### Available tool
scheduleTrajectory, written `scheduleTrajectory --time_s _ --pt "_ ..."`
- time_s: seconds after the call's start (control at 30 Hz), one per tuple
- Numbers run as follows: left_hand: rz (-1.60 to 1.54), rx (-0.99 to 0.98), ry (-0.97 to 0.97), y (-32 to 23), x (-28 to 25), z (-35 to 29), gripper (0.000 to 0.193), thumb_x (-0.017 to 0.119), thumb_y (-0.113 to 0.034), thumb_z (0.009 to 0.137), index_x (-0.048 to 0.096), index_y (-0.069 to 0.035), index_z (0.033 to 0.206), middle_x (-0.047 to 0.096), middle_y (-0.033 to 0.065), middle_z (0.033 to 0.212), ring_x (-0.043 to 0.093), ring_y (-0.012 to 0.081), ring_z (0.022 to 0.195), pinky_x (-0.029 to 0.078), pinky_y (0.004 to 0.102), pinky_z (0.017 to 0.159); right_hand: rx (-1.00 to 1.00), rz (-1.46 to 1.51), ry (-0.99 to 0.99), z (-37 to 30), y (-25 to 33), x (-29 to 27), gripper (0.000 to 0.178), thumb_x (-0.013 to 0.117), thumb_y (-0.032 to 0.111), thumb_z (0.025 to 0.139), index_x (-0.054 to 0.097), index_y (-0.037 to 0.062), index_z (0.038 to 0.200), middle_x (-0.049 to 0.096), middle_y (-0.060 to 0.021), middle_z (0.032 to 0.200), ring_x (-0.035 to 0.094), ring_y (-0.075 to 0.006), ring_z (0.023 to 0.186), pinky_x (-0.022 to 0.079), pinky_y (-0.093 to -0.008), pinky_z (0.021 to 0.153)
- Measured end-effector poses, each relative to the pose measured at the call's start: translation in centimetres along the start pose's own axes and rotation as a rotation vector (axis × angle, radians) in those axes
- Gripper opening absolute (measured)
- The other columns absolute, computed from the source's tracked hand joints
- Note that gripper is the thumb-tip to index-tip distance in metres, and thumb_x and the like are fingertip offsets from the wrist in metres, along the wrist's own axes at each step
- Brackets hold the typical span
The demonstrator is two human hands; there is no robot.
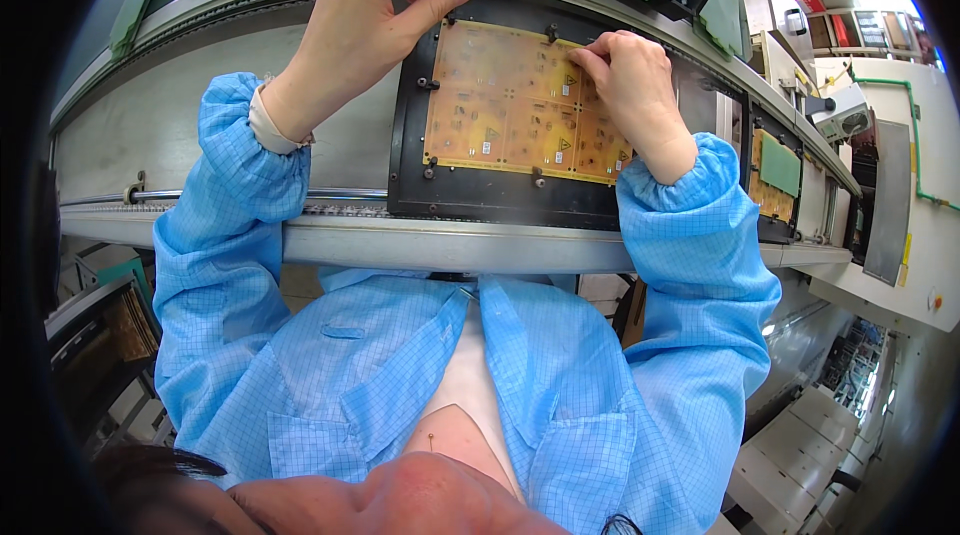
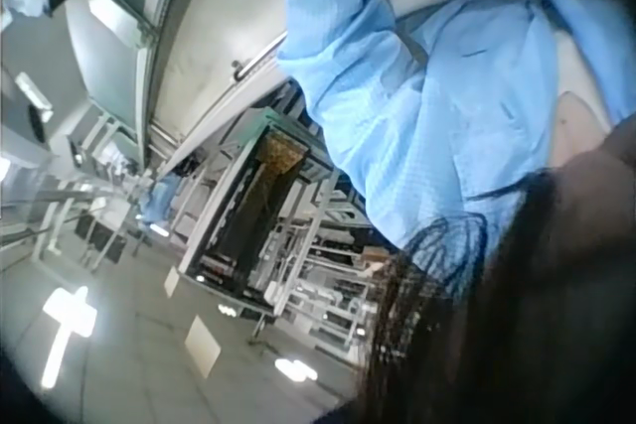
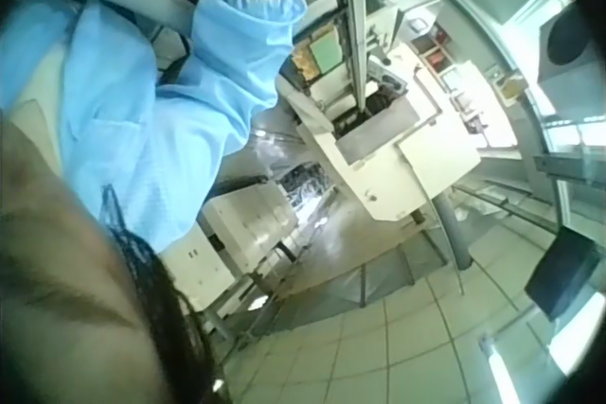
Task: The recorder is assembling electronic components onto printed circuit boards at an industrial workstation.
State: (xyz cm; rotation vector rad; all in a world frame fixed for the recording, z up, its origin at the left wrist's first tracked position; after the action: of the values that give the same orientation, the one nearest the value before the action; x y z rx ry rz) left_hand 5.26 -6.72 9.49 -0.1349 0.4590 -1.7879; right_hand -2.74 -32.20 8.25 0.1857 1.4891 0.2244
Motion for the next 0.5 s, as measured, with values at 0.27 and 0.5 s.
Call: scheduleTrajectory --time_s 0.27,0.5 --pt "0.168 -0.588 0.338 -0.4 -0.6 -0.9 0.012 0.068 -0.008 0.092 0.072 -0.005 0.103 0.069 0.0053 0.092 0.069 0.0173 0.085 0.056 0.0299 0.077 -0.075 -0.046 -0.121 -0.5 -0.3 0.9 0.026 0.076 0.024 0.087 0.074 -0.0015 0.084 0.069 -0.0164 0.076 0.068 -0.0303 0.069 0.052 -0.0387 0.064" --pt "-0.089 -0.898 0.399 0.3 -1.2 -2.4 0.017 0.065 -0.001 0.094 0.07 0.001 0.11 0.071 0.0055 0.104 0.067 0.0106 0.097 0.055 0.0245 0.09 -0.184 -0.001 -0.317 3.0 -2.0 -2.2 0.023 0.074 0.025 0.09 0.075 0.0025 0.093 0.071 -0.0138 0.087 0.07 -0.0258 0.077 0.054 -0.0364 0.068"
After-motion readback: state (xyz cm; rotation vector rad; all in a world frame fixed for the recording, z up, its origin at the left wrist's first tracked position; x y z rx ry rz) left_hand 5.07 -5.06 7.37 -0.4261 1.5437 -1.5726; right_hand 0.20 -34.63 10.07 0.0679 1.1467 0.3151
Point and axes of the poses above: each hand's wrist, its own z-axis towards the middle knuckle, its own x-axis out of the palm, y = z × x, the point moved 1 cm from there along z, towards the middle knuckle
